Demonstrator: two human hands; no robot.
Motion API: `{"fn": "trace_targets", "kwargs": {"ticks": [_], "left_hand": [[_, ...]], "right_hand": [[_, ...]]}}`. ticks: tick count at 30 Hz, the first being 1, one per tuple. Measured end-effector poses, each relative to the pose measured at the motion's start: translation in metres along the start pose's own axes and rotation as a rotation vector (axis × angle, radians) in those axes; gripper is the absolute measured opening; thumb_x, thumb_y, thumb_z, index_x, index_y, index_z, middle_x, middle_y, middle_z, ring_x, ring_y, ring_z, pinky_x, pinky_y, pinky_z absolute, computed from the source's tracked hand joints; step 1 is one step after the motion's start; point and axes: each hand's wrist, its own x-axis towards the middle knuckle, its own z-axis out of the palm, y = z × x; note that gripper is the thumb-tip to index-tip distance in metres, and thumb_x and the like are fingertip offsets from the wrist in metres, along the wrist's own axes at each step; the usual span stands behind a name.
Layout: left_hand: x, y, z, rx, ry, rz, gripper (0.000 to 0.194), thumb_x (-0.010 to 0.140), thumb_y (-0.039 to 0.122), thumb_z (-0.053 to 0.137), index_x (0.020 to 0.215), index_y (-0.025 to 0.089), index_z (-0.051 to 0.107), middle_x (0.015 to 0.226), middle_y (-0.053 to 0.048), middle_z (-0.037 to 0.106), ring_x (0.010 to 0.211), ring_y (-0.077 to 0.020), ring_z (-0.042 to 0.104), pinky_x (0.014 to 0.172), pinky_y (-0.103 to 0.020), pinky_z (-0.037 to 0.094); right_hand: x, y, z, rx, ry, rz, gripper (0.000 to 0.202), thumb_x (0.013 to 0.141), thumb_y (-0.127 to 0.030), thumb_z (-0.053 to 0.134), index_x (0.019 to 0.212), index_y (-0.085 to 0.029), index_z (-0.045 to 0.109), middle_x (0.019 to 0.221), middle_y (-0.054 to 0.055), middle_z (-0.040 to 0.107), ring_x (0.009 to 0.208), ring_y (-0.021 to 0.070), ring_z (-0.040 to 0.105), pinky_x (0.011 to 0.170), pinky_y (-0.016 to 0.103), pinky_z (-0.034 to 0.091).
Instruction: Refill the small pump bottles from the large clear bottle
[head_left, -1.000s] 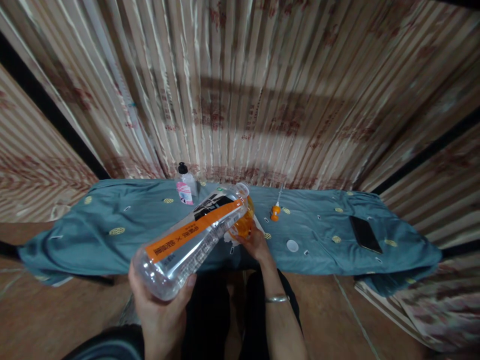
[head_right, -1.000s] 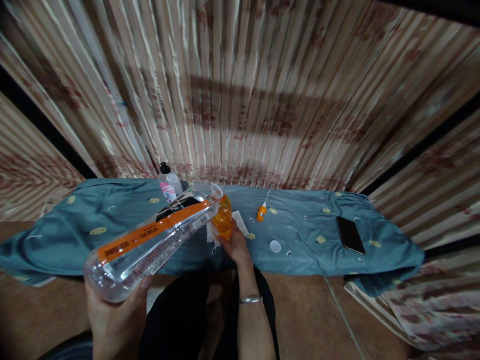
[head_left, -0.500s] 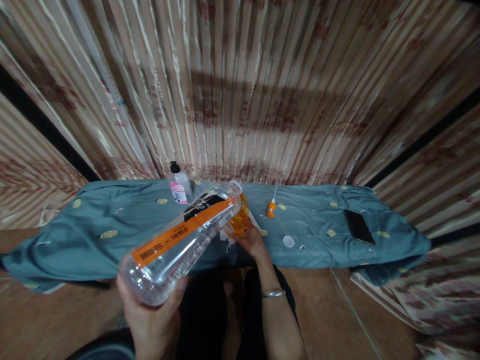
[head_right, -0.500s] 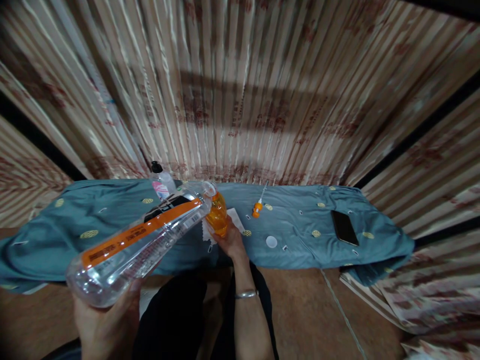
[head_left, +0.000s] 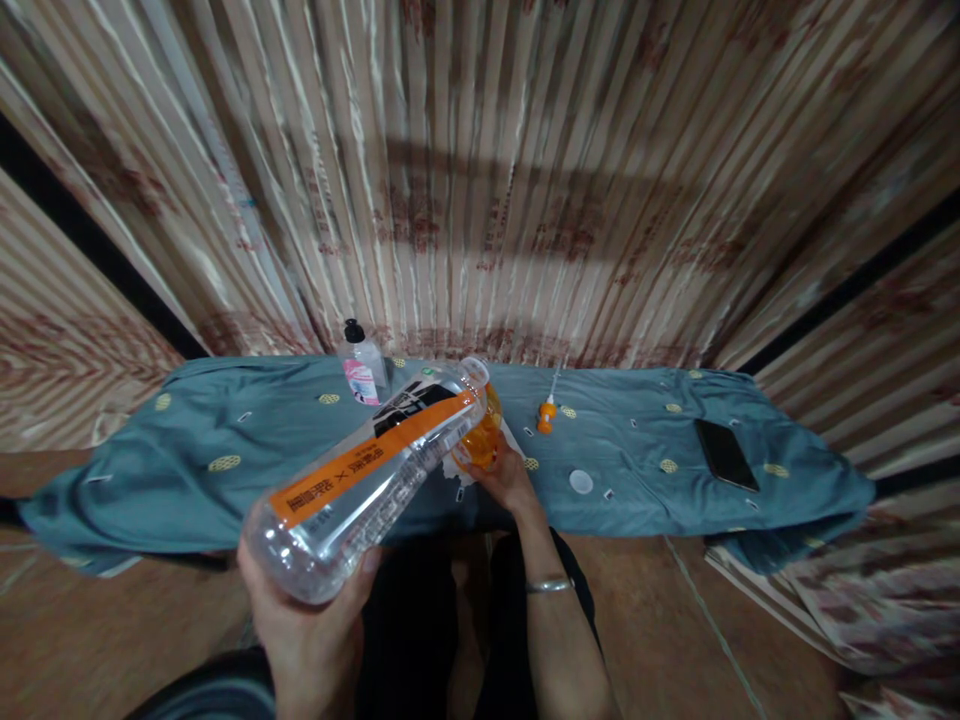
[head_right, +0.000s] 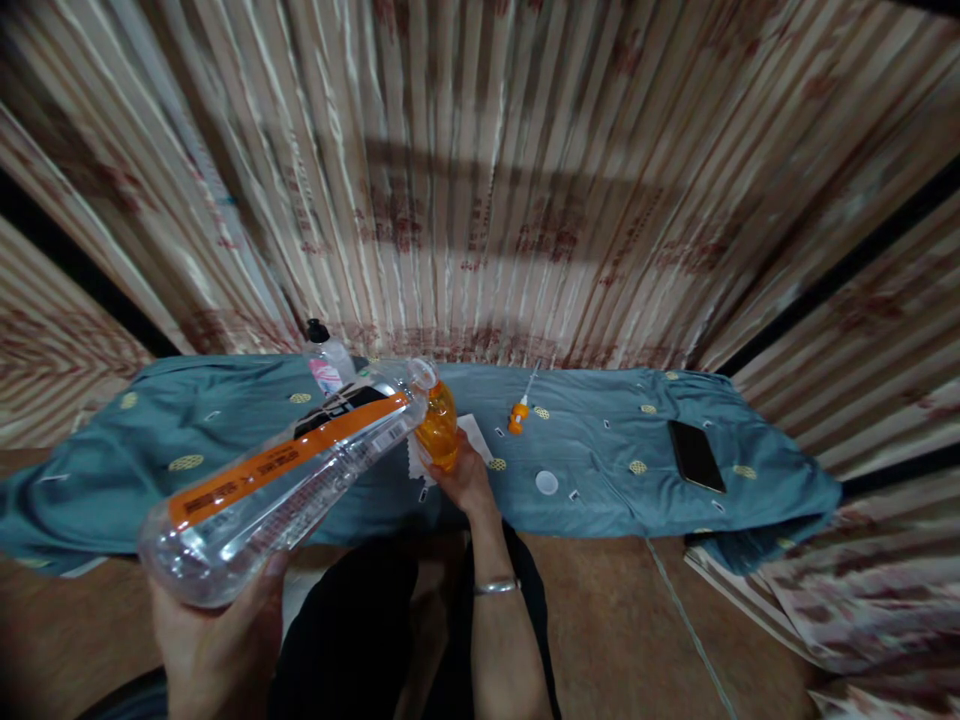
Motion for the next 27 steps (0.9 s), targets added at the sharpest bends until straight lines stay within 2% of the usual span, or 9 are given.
{"fn": "trace_targets", "kwargs": {"ticks": [4,9,14,21,27], "left_hand": [[0.001,-0.004,-0.004,0.020,-0.010,0.012,0.104,0.043,0.027,0.105,0.136,0.025,0.061,0.128,-0.008,0.066,0.122,-0.0331,0.065,0.123,-0.060,0.040],[0.000,-0.004,-0.004,0.006,-0.026,0.045,0.104,0.046,0.022,0.104,0.140,0.026,0.060,0.131,-0.007,0.065,0.125,-0.0318,0.063,0.125,-0.059,0.037],[-0.002,0.001,0.000,-0.013,-0.052,0.074,0.101,0.048,0.019,0.103,0.139,0.026,0.060,0.130,-0.007,0.065,0.129,-0.0336,0.062,0.126,-0.060,0.036],[0.000,-0.001,-0.002,0.013,-0.055,0.084,0.104,0.047,0.021,0.103,0.142,0.025,0.059,0.133,-0.010,0.065,0.132,-0.0369,0.062,0.125,-0.061,0.038],[-0.001,-0.002,-0.003,0.036,-0.040,0.095,0.103,0.049,0.022,0.104,0.142,0.026,0.058,0.131,-0.008,0.065,0.128,-0.0330,0.063,0.127,-0.058,0.036]], "right_hand": [[0.000,0.001,0.000,-0.004,-0.004,-0.006,0.067,0.080,-0.022,0.082,0.143,-0.021,0.060,0.125,0.009,0.083,0.116,0.0351,0.080,0.102,0.055,0.064],[0.002,0.005,0.001,0.005,-0.007,-0.021,0.067,0.078,-0.020,0.081,0.141,-0.022,0.060,0.124,0.010,0.083,0.117,0.0332,0.079,0.103,0.051,0.064],[0.004,0.012,0.003,-0.014,0.009,-0.050,0.064,0.079,-0.023,0.081,0.140,-0.022,0.060,0.119,0.010,0.084,0.114,0.0352,0.080,0.101,0.051,0.064],[0.003,0.010,0.003,-0.020,-0.003,-0.046,0.064,0.081,-0.026,0.082,0.141,-0.021,0.060,0.124,0.010,0.082,0.119,0.0347,0.079,0.103,0.052,0.064],[0.004,0.009,0.004,-0.034,0.000,-0.010,0.068,0.078,-0.026,0.083,0.142,-0.024,0.060,0.122,0.008,0.083,0.114,0.0333,0.081,0.101,0.050,0.065]]}}
